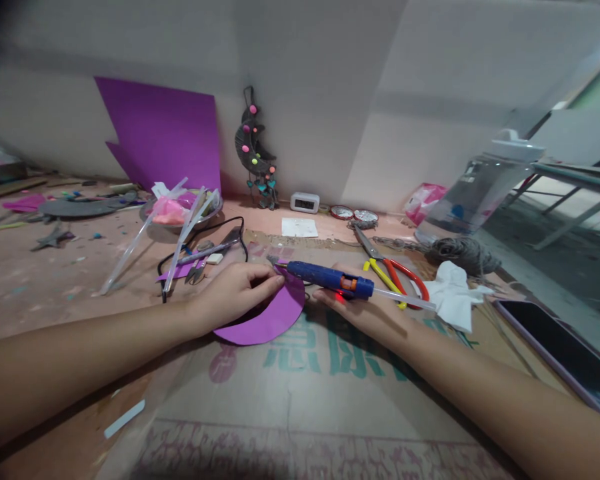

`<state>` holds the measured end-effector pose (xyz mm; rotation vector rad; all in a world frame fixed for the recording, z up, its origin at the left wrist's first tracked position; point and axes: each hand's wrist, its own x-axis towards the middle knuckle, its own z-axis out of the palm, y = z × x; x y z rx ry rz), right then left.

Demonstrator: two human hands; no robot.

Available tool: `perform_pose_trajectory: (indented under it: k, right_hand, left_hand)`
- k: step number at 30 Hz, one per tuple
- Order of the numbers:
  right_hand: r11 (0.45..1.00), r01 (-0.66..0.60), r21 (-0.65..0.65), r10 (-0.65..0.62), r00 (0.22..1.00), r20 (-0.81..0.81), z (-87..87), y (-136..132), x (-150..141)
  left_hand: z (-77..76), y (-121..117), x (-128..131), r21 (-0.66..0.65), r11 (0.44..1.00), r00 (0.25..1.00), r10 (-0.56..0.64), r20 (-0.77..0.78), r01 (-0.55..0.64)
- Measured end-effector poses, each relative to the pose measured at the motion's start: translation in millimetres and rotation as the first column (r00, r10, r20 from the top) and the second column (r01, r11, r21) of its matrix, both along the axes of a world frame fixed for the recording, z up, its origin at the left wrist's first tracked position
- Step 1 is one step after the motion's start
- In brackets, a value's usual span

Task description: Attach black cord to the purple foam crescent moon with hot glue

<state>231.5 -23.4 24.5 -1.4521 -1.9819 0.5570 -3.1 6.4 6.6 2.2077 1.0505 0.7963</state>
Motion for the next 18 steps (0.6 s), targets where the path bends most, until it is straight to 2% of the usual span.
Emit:
perform_pose_trajectory:
  k: [7, 18]
  right_hand:
    - [0.997, -0.058, 0.045, 0.055, 0.996, 0.066, 0.6, -1.3, 0.1]
    - [0.999, -0.021, 0.047, 0.018, 0.998, 0.052, 3.5, -1.3, -5.3]
  left_hand:
    - [0.6, 0.5, 0.2, 0.039, 0.999, 0.999, 0.019, -0.047, -0.017]
    - [-0.2, 0.9, 0.1, 0.081, 0.997, 0.999, 0.005, -0.050, -0.001]
